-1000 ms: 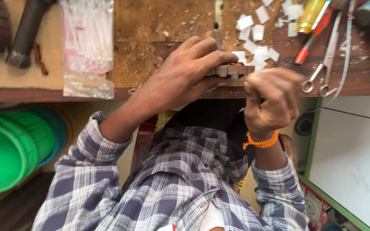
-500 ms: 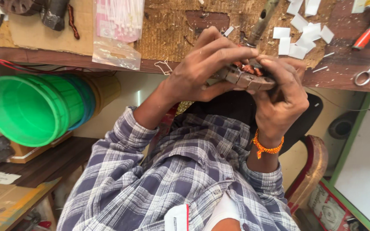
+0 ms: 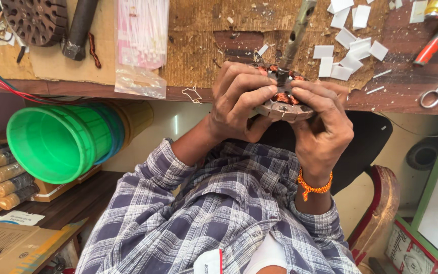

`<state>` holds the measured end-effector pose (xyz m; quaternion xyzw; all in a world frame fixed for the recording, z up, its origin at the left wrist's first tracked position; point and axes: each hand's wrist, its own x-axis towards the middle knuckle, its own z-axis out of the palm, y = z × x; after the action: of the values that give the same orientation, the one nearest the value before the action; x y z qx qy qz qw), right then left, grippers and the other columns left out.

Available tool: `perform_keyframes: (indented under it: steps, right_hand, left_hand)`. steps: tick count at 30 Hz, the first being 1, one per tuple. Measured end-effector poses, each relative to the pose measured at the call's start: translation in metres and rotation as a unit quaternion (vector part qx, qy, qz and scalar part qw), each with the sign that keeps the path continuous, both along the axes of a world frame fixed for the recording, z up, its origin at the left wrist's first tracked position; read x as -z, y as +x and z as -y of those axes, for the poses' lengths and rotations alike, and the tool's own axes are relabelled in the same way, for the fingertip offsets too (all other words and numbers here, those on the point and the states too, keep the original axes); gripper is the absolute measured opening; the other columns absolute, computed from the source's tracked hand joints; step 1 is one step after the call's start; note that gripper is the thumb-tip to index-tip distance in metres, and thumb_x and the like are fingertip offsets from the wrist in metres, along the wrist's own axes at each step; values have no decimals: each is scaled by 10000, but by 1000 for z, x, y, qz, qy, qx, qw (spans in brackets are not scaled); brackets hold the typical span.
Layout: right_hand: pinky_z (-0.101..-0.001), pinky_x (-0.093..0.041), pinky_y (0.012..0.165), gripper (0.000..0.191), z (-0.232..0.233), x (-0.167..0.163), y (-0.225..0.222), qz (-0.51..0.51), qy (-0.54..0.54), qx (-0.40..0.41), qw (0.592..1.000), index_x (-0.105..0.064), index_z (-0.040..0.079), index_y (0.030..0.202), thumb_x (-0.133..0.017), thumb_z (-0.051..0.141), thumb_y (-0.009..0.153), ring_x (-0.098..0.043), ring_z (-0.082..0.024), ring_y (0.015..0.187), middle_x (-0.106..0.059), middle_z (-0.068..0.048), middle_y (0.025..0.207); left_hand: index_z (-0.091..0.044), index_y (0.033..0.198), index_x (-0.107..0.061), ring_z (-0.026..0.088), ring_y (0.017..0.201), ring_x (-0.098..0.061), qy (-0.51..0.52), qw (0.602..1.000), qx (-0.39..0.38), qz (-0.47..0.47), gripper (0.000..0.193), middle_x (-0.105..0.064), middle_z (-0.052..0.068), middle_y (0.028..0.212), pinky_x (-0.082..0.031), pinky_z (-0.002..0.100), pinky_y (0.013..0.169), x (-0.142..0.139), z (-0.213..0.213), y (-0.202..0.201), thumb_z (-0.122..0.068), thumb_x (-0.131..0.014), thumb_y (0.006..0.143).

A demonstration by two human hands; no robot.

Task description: The person uses a screwdriver to adjust a circular electrical component, then cuts small white pieces with scissors and inserts them into the component. The person repeats this process, adjusting the component and inserting more pieces.

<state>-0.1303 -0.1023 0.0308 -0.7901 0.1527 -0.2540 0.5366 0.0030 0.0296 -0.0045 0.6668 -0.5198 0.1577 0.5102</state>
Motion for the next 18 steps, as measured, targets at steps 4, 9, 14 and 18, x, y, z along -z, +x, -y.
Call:
perform_keyframes:
  steps: [4,9,14,18]
  right_hand:
    - [-309,-521,1071,260,0,-3,2,-2,-25,8,1000,-712,23,1224,-811,80,990,-621,-203,1207,-731,-93,1219]
    - [-318,-516,1098,241,-3,-4,1,-21,-21,10,999,-711,24,1214,-813,110,1013,-622,-204,1220,-724,-90,1221]
    - [-334,-507,1135,237,-2,-1,2,-28,-25,16,999,-717,28,1198,-818,147,1020,-632,-200,1207,-730,-82,1204]
    - [-354,-474,1155,228,-1,2,2,-20,-17,16,1000,-724,23,1156,-827,182,1031,-645,-196,1188,-740,-80,1183]
  left_hand:
    - [-77,1182,-566,284,979,-629,-3,1000,12,-8,439,-631,86,1088,-511,448,853,1,1,3,-297,-837,916]
    - [-78,1179,-571,275,964,-626,-14,999,23,-18,445,-631,78,1071,-505,450,848,6,1,5,-290,-840,896]
    - [-77,1186,-579,268,972,-630,-20,999,22,-21,425,-636,67,1076,-499,443,844,10,2,6,-290,-830,917]
    - [-72,1157,-611,264,964,-633,-11,999,31,-20,441,-649,74,1073,-477,436,820,11,1,7,-349,-841,903]
